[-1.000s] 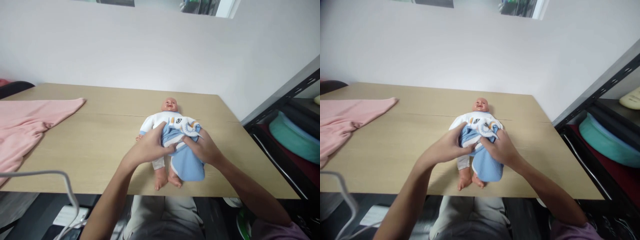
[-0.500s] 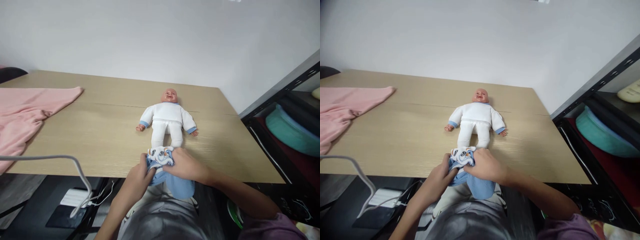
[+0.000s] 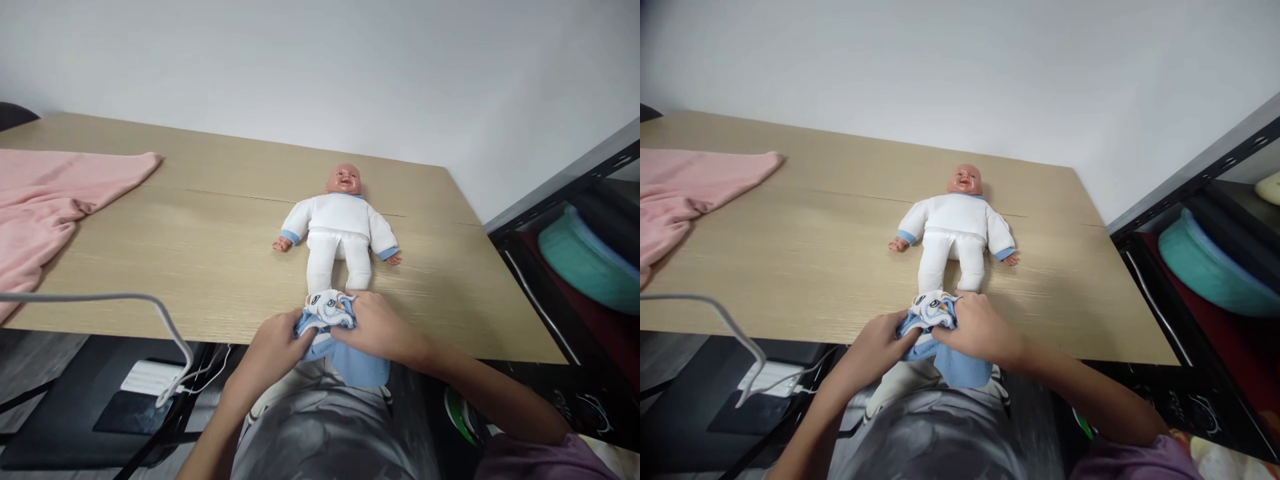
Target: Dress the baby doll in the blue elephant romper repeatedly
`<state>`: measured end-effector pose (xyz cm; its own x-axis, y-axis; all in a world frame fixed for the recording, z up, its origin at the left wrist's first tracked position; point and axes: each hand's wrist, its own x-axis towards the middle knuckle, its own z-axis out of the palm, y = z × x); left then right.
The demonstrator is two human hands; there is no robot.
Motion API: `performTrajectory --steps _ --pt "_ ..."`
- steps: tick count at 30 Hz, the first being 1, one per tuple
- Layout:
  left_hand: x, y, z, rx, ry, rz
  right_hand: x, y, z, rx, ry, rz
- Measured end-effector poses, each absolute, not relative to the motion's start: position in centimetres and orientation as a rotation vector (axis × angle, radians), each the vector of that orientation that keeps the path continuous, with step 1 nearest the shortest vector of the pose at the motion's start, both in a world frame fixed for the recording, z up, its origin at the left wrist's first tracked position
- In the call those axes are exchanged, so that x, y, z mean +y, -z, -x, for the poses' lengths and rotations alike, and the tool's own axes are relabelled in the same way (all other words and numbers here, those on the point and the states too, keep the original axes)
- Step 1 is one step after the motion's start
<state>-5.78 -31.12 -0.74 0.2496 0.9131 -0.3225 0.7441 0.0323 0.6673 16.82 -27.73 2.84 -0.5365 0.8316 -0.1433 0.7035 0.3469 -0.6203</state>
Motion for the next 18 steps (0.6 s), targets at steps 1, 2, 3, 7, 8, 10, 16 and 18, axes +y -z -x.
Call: performTrajectory --steps 1,2,3,7,8,10,16,18 --pt "-31.1 0.8 5.8 1.534 -0.253 -1.749 -27.7 -2.8 -16.7 -2.411 -0.941 1.39" --pt "-31.1 0.9 5.7 1.534 -0.243 -1.757 -27.8 -2.7 -16.7 -2.417 -0.922 1.398" --pt "-31.0 0.9 5.7 1.537 -0.239 -1.773 -27.8 -2.7 -16.6 -2.427 -0.899 1.414" --pt "-31.2 1.2 5.8 1.565 -0.259 -1.857 -27.9 -2.6 -16.2 -2.467 -0.858 1.475" --pt "-31.3 1.3 5.8 1.559 -0.283 -1.856 -27.9 -2.6 -16.2 -2.468 -0.86 1.486" --pt "-31.6 1.6 5.7 1.509 -0.36 -1.824 -28.1 -2.5 -16.2 -2.467 -0.875 1.472" --pt "-32.7 4.6 5.7 1.378 -0.634 -1.684 -28.4 -1.8 -16.6 -2.289 -1.01 1.309" --pt "-33.0 5.7 5.5 1.375 -0.772 -1.634 -28.3 -1.5 -16.7 -2.194 -1.04 1.286"
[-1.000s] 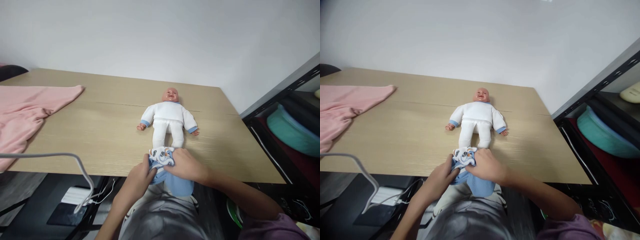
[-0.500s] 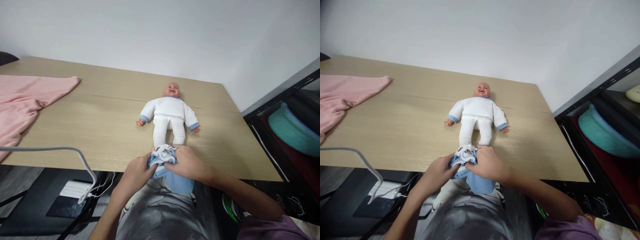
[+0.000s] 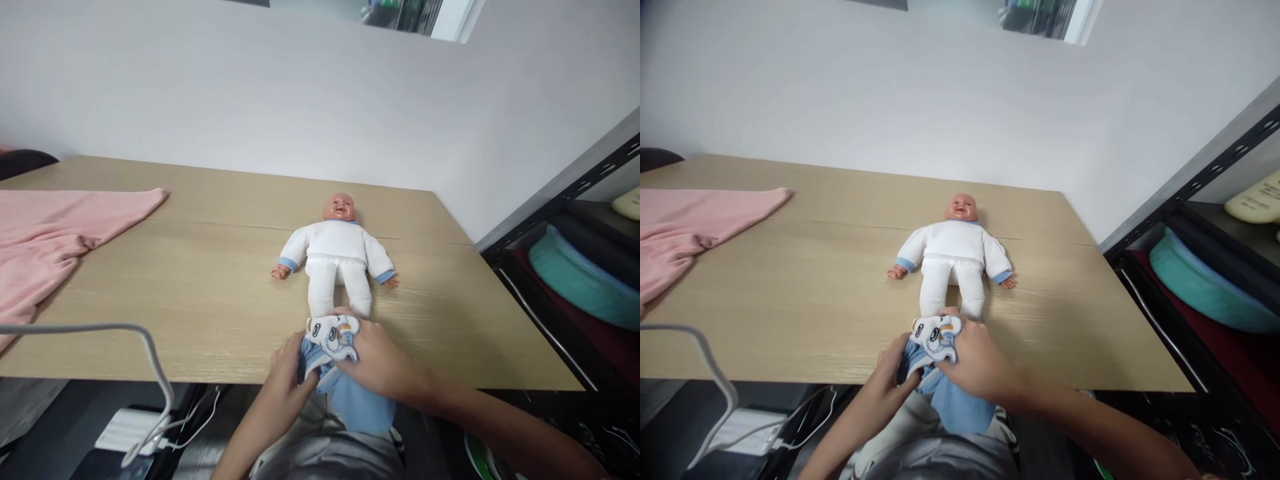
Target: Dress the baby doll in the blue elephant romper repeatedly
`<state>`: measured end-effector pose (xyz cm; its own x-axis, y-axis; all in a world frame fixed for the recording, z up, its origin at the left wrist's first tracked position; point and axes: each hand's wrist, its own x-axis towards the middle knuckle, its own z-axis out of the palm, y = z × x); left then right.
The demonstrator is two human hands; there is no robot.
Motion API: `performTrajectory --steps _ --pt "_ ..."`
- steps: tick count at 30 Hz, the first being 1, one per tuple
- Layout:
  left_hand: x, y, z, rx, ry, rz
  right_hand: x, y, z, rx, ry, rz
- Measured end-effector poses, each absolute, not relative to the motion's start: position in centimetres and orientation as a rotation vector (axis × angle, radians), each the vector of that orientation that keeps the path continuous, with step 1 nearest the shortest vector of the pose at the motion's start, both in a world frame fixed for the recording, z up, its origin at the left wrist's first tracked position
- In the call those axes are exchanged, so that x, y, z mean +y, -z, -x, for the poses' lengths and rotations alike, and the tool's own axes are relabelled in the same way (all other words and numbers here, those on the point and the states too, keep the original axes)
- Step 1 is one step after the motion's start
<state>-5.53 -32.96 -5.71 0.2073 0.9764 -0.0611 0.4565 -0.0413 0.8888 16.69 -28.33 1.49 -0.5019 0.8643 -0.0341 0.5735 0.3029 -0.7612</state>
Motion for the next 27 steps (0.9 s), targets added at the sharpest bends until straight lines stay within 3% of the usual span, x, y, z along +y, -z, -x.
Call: performTrajectory --steps 6,12,18,27 --pt "-33.8 7.2 5.1 1.283 -1.011 -1.527 -28.5 -0.2 -17.1 -2.081 -1.053 1.292" --pt "-34.6 7.4 5.6 1.219 -0.903 -1.335 -29.3 0.0 -17.5 -2.041 -1.016 1.269" --pt "-34.5 6.5 4.9 1.159 -1.02 -1.161 -29.8 -1.2 -18.3 -2.033 -1.133 1.206" --pt "-31.4 6.7 4.4 1.355 -1.169 -1.245 -28.3 1.5 -18.1 -2.016 -1.029 1.092"
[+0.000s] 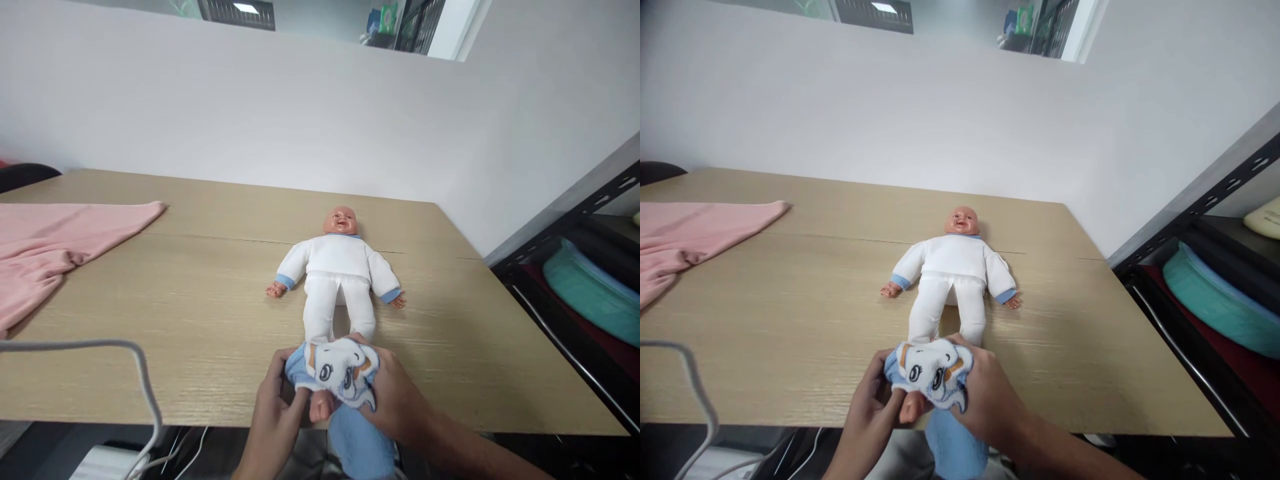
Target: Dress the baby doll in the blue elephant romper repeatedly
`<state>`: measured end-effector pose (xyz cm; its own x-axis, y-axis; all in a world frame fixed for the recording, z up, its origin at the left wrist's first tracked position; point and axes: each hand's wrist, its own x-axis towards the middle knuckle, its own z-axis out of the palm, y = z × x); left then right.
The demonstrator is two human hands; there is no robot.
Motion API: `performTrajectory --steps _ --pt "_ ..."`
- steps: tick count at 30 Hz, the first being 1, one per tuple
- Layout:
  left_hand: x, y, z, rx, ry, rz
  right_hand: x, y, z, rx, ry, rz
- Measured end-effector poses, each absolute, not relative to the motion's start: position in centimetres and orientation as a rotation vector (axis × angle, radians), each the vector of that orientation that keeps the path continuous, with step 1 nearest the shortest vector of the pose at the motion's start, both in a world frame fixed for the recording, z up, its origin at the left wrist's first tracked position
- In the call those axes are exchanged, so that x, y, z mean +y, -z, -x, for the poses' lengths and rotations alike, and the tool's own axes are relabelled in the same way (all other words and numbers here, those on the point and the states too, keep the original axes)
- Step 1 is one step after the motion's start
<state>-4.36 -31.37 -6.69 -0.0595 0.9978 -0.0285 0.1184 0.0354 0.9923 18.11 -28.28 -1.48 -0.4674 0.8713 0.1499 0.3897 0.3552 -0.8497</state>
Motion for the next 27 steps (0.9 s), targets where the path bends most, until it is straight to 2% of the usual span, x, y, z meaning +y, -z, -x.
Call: performTrajectory --steps 7,15,22,27 --pt "-27.9 6.3 5.8 1.373 -1.175 -1.44 -23.7 0.7 -18.7 -2.16 -0.953 0.998" --pt "-24.1 2.9 8.4 1.097 -0.789 -1.414 -19.7 -1.1 -19.8 -2.174 -1.259 0.856" --pt "-23.5 1.4 10.2 1.049 -0.728 -1.511 -19.8 0.2 -23.2 -2.166 -1.149 0.941" --pt "-22.7 0.2 10.1 1.178 -0.795 -1.633 -19.5 1.1 -25.4 -2.062 -1.339 0.898"
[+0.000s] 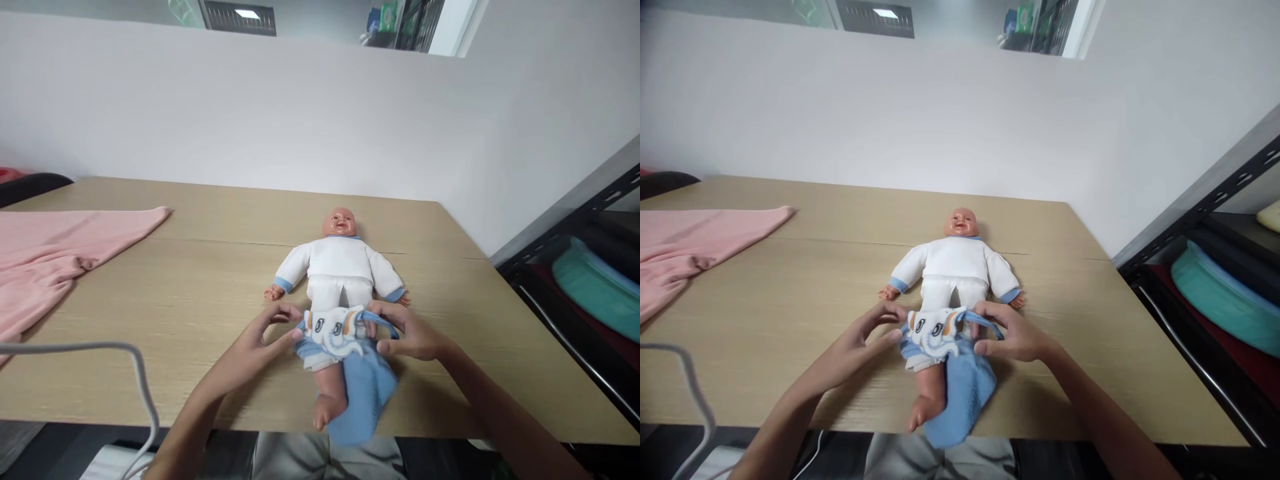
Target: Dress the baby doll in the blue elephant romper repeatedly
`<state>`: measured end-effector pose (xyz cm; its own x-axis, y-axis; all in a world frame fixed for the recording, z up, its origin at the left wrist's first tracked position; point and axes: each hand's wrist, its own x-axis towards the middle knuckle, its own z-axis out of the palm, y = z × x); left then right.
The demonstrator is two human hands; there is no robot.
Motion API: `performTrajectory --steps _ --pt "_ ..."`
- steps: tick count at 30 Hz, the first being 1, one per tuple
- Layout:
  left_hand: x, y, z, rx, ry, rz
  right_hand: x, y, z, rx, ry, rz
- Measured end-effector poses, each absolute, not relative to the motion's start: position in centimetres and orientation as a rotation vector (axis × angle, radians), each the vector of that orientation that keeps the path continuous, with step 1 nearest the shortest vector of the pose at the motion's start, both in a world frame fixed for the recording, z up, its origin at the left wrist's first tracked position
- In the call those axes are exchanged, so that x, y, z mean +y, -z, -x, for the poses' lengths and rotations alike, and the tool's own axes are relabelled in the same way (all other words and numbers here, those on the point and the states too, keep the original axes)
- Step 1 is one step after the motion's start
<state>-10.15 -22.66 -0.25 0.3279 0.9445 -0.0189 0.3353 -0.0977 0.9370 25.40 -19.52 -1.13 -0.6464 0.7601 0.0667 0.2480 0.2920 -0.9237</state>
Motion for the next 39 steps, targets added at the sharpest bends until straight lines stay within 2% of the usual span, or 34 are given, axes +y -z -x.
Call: performTrajectory --steps 5,11,15,18,22,29,35,39 --pt "-20.9 -3.1 7.1 1.14 -0.716 -1.936 -19.3 1.8 -25.9 -1.936 -1.426 0.965" --pt "-15.9 -7.5 2.9 0.807 -0.175 -2.195 -19.8 1.1 -26.0 -2.286 -1.299 0.909" --pt "-12.8 -8.6 0.4 0.613 0.09 -2.092 -20.4 1.2 -26.0 -2.213 -1.352 0.854" --pt "-11.0 -8.4 -0.6 0.387 0.149 -1.945 -20.7 2.3 -25.9 -1.967 -1.521 0.872" --pt "-9.1 -6.4 -0.1 0.302 0.201 -1.736 -20.7 3.4 -25.3 -1.755 -1.536 0.985" --pt "-7.4 -2.3 1.2 0.267 -0.012 -1.688 -20.7 1.9 -25.8 -1.818 -1.729 0.922" --pt "-8.0 -1.3 0.5 0.158 0.122 -1.606 -21.2 1.9 -26.0 -1.704 -1.749 0.809" --pt "-8.6 -1.5 0.2 0.013 0.215 -1.656 -21.1 2.1 -25.6 -1.621 -1.677 0.883"
